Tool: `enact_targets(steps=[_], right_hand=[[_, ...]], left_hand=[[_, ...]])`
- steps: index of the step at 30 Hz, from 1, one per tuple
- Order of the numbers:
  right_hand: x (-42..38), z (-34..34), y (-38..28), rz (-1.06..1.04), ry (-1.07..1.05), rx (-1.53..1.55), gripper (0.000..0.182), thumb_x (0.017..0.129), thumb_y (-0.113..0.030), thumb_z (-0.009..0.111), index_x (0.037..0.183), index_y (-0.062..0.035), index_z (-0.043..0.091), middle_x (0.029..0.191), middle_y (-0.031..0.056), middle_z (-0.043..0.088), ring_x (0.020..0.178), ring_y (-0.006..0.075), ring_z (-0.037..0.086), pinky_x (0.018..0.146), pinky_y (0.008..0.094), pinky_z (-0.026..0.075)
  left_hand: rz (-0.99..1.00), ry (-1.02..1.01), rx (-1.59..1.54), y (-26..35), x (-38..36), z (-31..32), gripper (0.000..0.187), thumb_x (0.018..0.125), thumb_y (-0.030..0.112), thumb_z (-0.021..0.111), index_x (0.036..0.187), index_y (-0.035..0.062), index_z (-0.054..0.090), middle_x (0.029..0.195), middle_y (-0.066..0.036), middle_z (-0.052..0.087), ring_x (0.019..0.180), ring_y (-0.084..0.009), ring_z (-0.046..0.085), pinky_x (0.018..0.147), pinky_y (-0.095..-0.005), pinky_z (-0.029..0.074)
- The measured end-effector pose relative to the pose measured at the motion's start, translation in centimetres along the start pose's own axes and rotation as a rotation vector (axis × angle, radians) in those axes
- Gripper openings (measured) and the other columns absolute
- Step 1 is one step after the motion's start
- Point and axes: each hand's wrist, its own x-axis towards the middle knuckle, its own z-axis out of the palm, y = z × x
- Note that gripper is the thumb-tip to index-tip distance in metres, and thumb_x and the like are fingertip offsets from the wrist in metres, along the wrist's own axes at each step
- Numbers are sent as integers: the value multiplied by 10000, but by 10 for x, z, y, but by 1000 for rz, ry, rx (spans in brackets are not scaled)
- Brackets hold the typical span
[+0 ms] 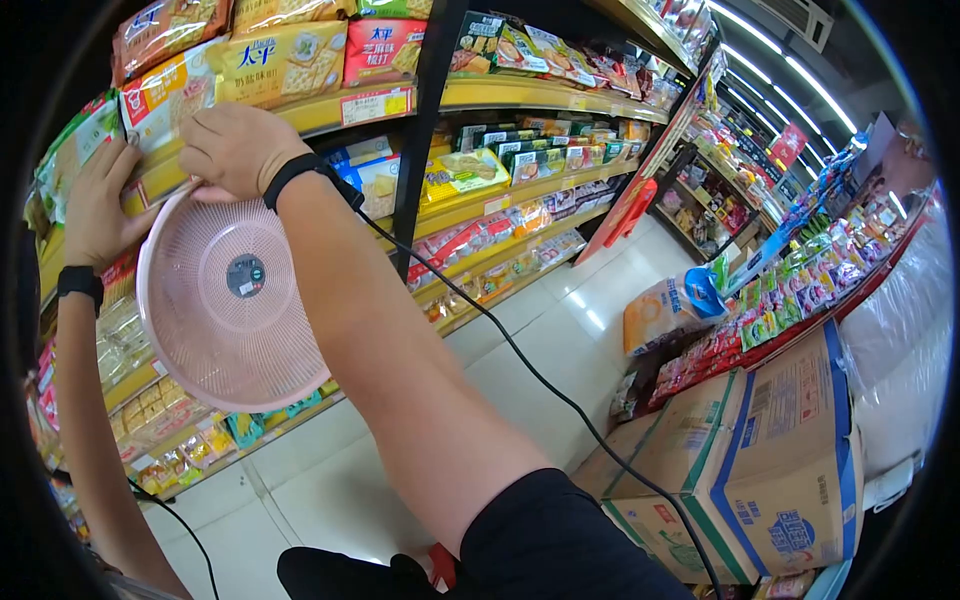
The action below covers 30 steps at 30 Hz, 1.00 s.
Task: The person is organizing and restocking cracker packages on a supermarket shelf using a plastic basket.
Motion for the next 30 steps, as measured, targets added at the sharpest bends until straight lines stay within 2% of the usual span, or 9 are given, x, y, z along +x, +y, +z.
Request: enact_targets(steps=[3, 7, 10, 11, 14, 16, 19, 27, 30], right_hand=[[2, -5, 0, 5, -7, 16, 426, 753, -461, 801, 945, -138, 598, 1227, 101, 632, 1135, 271, 623, 969, 395, 512], [2, -6, -1, 6, -56, 29, 431, 757, -459, 790, 959, -128, 603, 1239, 118, 625, 1156, 283, 610, 980, 401, 501], [3, -7, 1, 0, -89, 39, 440, 767, -462, 778, 977, -115, 605, 1249, 141, 616, 1179, 302, 599, 988, 408, 497], [3, -7, 0, 5, -88, 40, 441, 766, -460, 777, 978, -115, 604, 1252, 143, 614, 1182, 304, 598, 992, 410, 496], [3, -9, 0, 12, -93, 48, 442, 765, -458, 773, 980, -110, 603, 1259, 146, 611, 1196, 309, 594, 1012, 413, 491], [3, -10, -1, 32, -116, 51, 445, 763, -456, 773, 980, -108, 603, 1266, 146, 610, 1205, 310, 591, 1027, 416, 486], [4, -11, -2, 35, -100, 37, 438, 775, -456, 769, 982, -107, 603, 1279, 148, 609, 1211, 305, 591, 1030, 418, 484], [2, -10, 0, 20, -161, 15, 405, 840, -499, 721, 1005, -139, 638, 1311, 145, 614, 1216, 294, 581, 1027, 414, 471], [2, -8, 0, 14, -109, 49, 396, 809, -458, 768, 942, -118, 614, 1271, 143, 628, 1198, 311, 610, 1017, 425, 492]], left_hand=[[74, 128, -24, 3, 0, 2, 626, 697, 341, 853, 1167, -7, 628, 1156, -159, 627, 1041, -377, 616, 885, -465, 524], [52, 53, -38, 4, 2, -3, 606, 691, 341, 853, 1137, -3, 630, 1180, -165, 631, 1054, -374, 621, 895, -474, 526], [83, 95, -54, 6, 3, -7, 603, 689, 346, 853, 1132, 0, 633, 1160, -164, 630, 1047, -378, 617, 883, -471, 524], [122, 193, -65, 10, 4, -7, 555, 692, 372, 856, 1046, 18, 618, 1049, -162, 592, 985, -396, 606, 852, -464, 513], [63, 86, -64, 13, 5, -13, 554, 695, 380, 856, 1043, 20, 620, 1057, -160, 593, 988, -388, 609, 850, -463, 513], [93, 140, -48, 12, 5, -11, 559, 693, 390, 858, 1042, 23, 622, 1063, -155, 594, 984, -377, 613, 844, -464, 512], [54, 66, -56, 12, 4, -10, 571, 672, 387, 861, 1047, 30, 621, 1094, -149, 605, 999, -361, 613, 869, -458, 524], [74, 132, -49, 15, 3, -12, 536, 681, 365, 866, 1023, 30, 627, 1078, -170, 605, 1020, -385, 615, 879, -471, 520], [83, 138, -58, 13, 2, -9, 535, 687, 366, 864, 1031, 27, 634, 1073, -178, 610, 1026, -391, 618, 893, -473, 522]])
